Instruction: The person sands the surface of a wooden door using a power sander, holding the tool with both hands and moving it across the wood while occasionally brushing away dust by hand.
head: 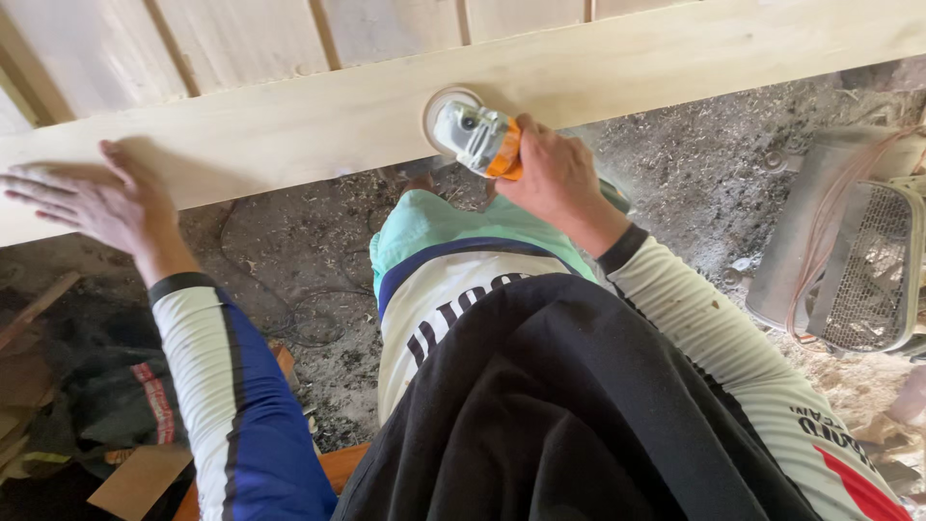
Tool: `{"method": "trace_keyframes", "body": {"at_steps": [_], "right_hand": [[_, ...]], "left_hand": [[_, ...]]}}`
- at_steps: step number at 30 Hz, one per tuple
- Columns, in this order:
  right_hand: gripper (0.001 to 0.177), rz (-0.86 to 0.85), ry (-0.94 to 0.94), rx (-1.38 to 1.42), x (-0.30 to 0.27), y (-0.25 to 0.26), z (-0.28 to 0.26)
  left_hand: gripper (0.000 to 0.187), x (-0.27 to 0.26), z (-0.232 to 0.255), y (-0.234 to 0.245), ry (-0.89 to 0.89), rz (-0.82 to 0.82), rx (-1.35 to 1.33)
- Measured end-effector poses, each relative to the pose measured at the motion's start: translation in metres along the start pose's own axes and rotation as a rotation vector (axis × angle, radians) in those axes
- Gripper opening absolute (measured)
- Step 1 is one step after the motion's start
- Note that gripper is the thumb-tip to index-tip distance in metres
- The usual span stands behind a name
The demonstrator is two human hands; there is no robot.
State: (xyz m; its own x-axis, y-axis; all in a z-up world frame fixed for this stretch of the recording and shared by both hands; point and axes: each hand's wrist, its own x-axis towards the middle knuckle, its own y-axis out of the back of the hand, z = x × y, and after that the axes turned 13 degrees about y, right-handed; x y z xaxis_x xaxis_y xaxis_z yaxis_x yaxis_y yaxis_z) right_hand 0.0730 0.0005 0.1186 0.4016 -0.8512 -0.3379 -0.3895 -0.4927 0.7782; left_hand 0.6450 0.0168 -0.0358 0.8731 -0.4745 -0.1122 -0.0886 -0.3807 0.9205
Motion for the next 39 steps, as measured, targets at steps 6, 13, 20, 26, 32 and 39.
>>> {"method": "trace_keyframes", "body": {"at_steps": [6, 13, 20, 26, 32, 39], "right_hand": [[0.049, 0.034, -0.051, 0.030, -0.034, 0.030, 0.069], [0.051, 0.087, -0.087, -0.004, -0.067, 0.059, 0.152], [0.057, 0.113, -0.229, -0.004, -0.114, 0.068, 0.254], [0.056, 0.212, -0.392, 0.002, -0.162, 0.073, 0.346], [0.042, 0.645, -0.268, 0.408, -0.176, 0.076, 0.381], [0.045, 0.562, -0.491, 0.410, -0.116, 0.044, 0.275]], "left_hand": [[0.108, -0.093, 0.065, -0.025, -0.268, 0.274, -0.093], [0.115, -0.230, 0.145, 0.037, -0.341, 0.041, -0.024], [0.116, -0.349, 0.209, 0.110, -0.449, -0.116, 0.086], [0.125, -0.415, 0.251, 0.112, -0.743, -0.198, -0.165], [0.107, -0.467, 0.269, 0.095, -1.285, -0.290, -0.299], [0.087, -0.374, 0.216, 0.088, -1.200, -0.072, -0.295]]}}
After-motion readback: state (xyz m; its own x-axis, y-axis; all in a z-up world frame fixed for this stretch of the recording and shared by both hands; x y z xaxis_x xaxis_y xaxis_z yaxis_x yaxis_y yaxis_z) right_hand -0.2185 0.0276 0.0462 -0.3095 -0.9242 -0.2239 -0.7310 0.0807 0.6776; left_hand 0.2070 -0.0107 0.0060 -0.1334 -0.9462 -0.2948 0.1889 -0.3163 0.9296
